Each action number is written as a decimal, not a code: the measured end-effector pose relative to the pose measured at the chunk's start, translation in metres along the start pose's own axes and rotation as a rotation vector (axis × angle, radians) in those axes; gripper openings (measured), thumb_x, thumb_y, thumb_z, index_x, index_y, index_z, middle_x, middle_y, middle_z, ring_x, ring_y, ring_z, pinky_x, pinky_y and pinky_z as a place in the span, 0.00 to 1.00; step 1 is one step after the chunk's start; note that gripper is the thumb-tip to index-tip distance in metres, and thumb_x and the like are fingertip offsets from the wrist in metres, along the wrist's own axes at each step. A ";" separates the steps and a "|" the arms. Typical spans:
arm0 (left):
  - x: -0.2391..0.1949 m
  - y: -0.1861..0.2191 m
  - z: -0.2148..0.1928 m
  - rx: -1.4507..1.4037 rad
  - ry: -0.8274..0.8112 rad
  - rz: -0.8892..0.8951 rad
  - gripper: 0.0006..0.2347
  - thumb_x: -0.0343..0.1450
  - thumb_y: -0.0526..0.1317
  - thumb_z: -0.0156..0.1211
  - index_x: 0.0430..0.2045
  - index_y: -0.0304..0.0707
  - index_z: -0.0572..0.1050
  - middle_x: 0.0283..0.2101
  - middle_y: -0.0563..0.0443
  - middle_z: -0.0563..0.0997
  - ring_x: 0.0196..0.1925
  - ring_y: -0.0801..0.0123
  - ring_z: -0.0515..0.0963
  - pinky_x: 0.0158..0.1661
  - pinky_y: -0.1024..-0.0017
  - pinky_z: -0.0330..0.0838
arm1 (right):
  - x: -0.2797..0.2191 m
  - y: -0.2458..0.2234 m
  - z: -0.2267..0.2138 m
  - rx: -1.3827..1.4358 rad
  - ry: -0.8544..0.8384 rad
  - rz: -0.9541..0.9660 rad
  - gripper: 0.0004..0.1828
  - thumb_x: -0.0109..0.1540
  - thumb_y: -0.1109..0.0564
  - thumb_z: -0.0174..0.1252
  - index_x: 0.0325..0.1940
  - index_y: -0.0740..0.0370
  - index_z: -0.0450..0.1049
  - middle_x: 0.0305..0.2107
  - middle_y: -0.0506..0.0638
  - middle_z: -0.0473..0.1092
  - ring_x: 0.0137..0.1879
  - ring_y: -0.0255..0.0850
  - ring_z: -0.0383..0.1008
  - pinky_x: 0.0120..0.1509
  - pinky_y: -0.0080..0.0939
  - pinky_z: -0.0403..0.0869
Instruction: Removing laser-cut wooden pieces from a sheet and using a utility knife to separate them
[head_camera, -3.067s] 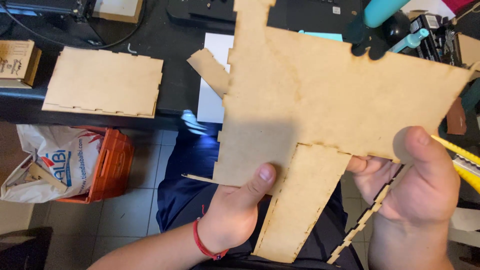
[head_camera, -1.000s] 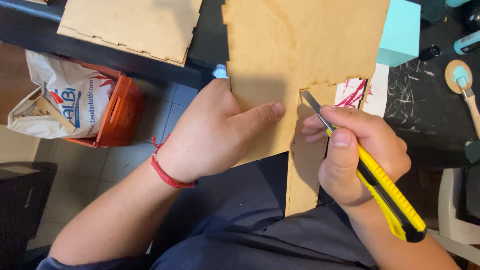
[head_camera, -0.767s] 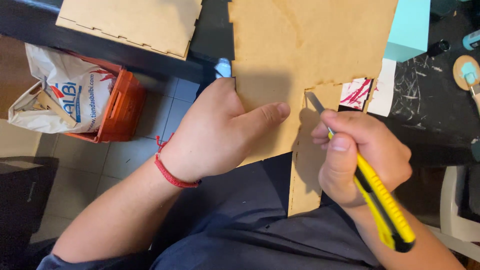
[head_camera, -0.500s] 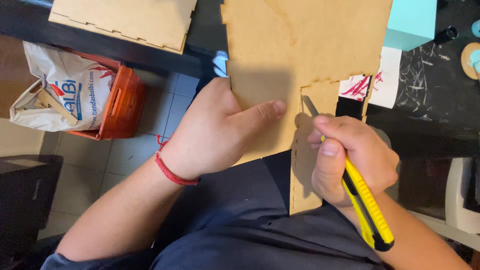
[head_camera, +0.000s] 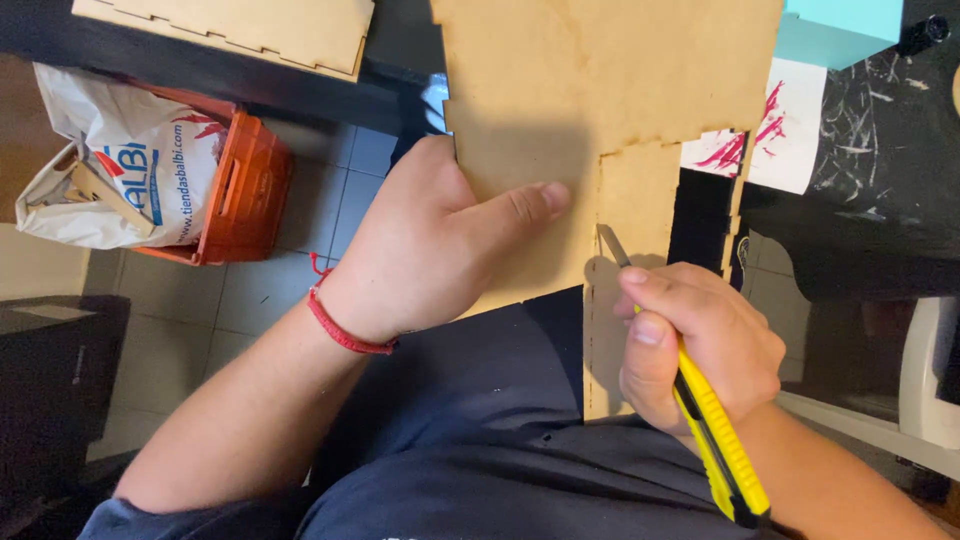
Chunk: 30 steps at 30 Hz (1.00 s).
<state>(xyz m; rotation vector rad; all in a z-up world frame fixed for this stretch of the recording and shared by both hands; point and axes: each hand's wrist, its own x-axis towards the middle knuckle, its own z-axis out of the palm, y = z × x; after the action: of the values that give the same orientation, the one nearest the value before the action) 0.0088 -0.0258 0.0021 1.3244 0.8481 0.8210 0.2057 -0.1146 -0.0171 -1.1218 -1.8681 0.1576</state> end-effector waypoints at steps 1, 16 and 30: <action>0.000 0.001 0.000 -0.001 -0.001 -0.005 0.13 0.69 0.46 0.55 0.40 0.38 0.78 0.40 0.60 0.81 0.41 0.80 0.77 0.42 0.75 0.77 | -0.001 0.000 0.000 0.001 -0.002 0.004 0.16 0.67 0.60 0.44 0.39 0.78 0.71 0.24 0.62 0.70 0.28 0.50 0.73 0.38 0.43 0.75; -0.002 -0.007 0.003 -0.047 -0.001 -0.034 0.15 0.69 0.45 0.55 0.43 0.35 0.78 0.44 0.55 0.83 0.46 0.77 0.81 0.46 0.74 0.80 | -0.030 -0.005 -0.015 0.006 -0.120 -0.011 0.15 0.65 0.60 0.44 0.37 0.77 0.71 0.24 0.61 0.71 0.27 0.51 0.73 0.37 0.46 0.77; 0.000 -0.015 0.005 -0.203 0.002 -0.055 0.15 0.70 0.41 0.58 0.46 0.31 0.75 0.48 0.52 0.81 0.50 0.73 0.80 0.51 0.68 0.81 | -0.050 -0.014 -0.040 0.021 -0.289 0.031 0.13 0.62 0.60 0.46 0.35 0.72 0.73 0.24 0.59 0.71 0.27 0.50 0.74 0.37 0.43 0.78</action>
<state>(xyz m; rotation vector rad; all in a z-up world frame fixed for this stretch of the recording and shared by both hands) 0.0133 -0.0292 -0.0124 1.1173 0.7779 0.8422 0.2355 -0.1734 -0.0191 -1.1620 -2.0975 0.3730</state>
